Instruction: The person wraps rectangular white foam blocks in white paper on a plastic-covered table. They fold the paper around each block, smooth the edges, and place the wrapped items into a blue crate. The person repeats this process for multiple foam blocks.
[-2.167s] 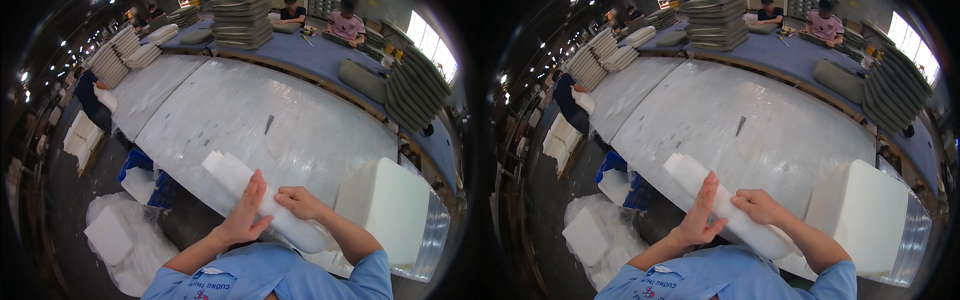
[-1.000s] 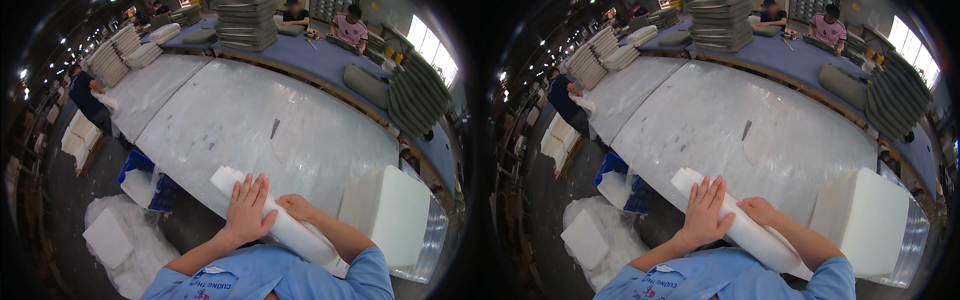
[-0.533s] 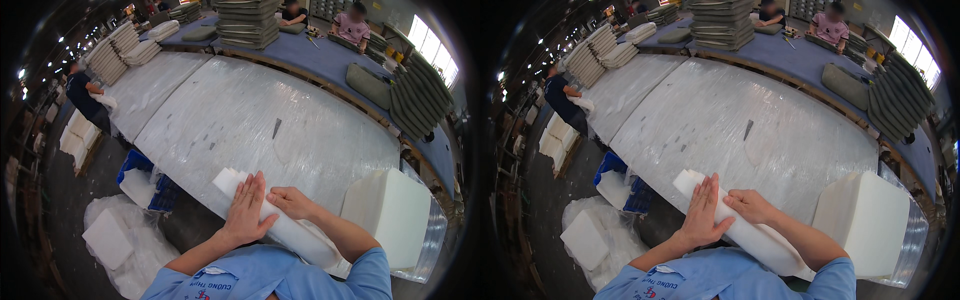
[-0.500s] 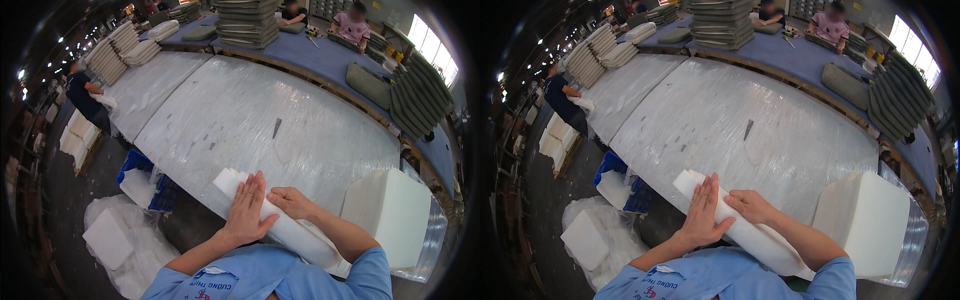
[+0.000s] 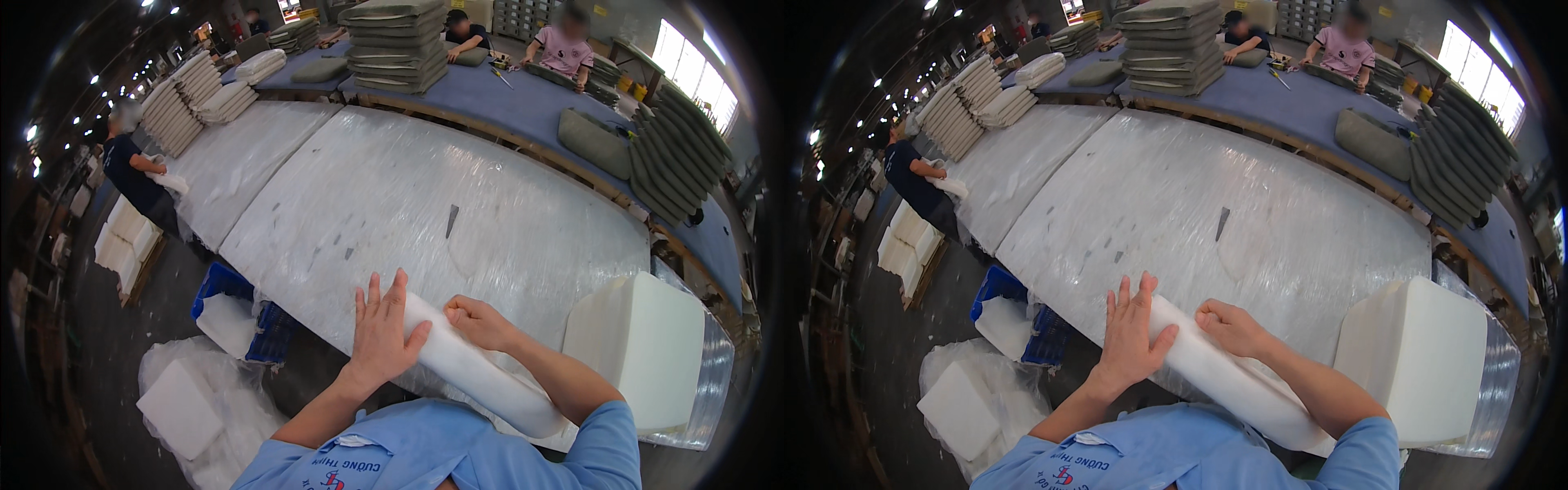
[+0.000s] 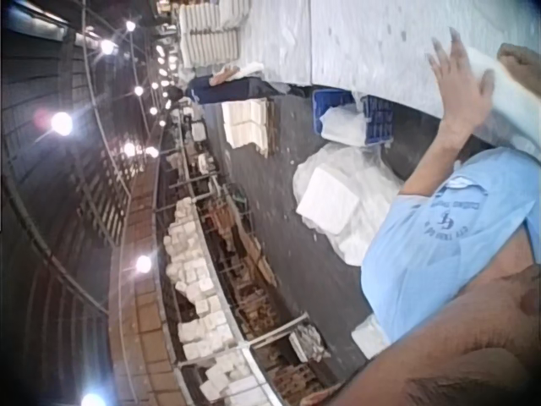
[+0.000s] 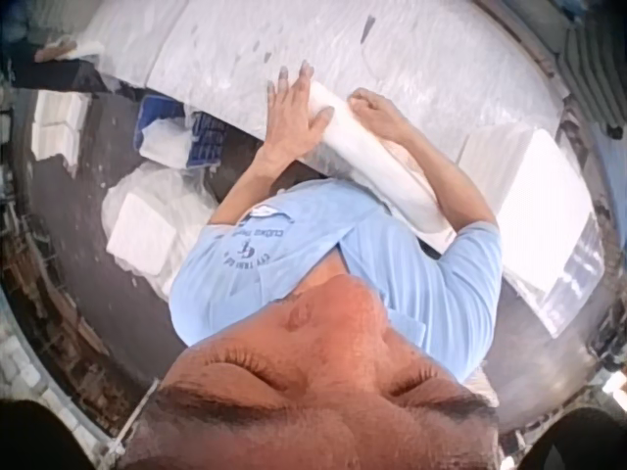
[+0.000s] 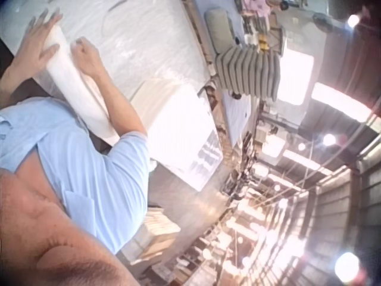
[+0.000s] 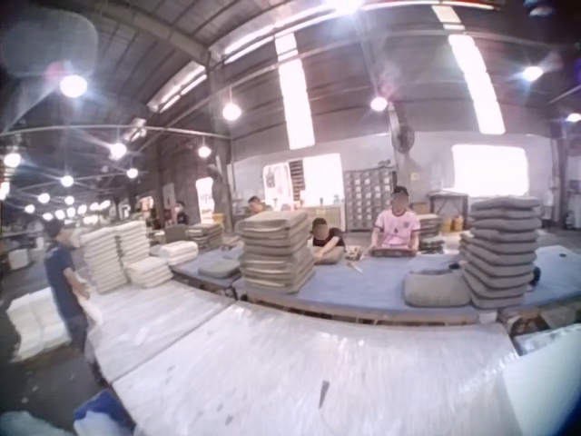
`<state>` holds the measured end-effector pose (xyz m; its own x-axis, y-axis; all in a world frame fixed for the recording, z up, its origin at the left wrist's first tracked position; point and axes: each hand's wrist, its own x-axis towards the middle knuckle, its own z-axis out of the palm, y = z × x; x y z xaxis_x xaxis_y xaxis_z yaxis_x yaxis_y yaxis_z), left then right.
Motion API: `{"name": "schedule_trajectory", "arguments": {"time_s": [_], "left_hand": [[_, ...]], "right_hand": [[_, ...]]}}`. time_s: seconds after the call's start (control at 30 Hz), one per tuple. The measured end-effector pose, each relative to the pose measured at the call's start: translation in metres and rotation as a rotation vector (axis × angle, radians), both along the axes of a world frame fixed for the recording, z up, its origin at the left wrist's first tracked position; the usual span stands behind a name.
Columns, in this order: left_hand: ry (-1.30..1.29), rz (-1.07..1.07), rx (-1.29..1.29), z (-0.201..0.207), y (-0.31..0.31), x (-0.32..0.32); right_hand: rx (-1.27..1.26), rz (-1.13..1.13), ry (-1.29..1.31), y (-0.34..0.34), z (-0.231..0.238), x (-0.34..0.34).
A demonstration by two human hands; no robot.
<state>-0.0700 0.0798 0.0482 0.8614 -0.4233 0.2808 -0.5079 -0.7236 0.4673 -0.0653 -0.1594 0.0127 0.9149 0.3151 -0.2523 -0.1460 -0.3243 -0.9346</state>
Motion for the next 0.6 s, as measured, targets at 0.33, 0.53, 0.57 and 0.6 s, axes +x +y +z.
{"name": "schedule_trajectory", "arguments": {"time_s": [0.33, 0.53, 0.57, 0.6], "left_hand": [[0.038, -0.167, -0.192, -0.008, 0.015, 0.013], [0.062, -0.184, -0.271, -0.014, 0.020, 0.007], [0.087, -0.170, -0.303, -0.016, 0.023, 0.005], [0.106, -0.161, -0.334, -0.016, 0.023, 0.007]], "right_hand": [[-0.146, 0.187, 0.002, 0.022, 0.014, 0.012], [-0.226, 0.087, 0.030, 0.011, -0.043, 0.004], [-0.180, 0.067, 0.033, 0.014, -0.039, 0.007], [-0.137, 0.042, 0.031, 0.016, -0.030, 0.012]]}}
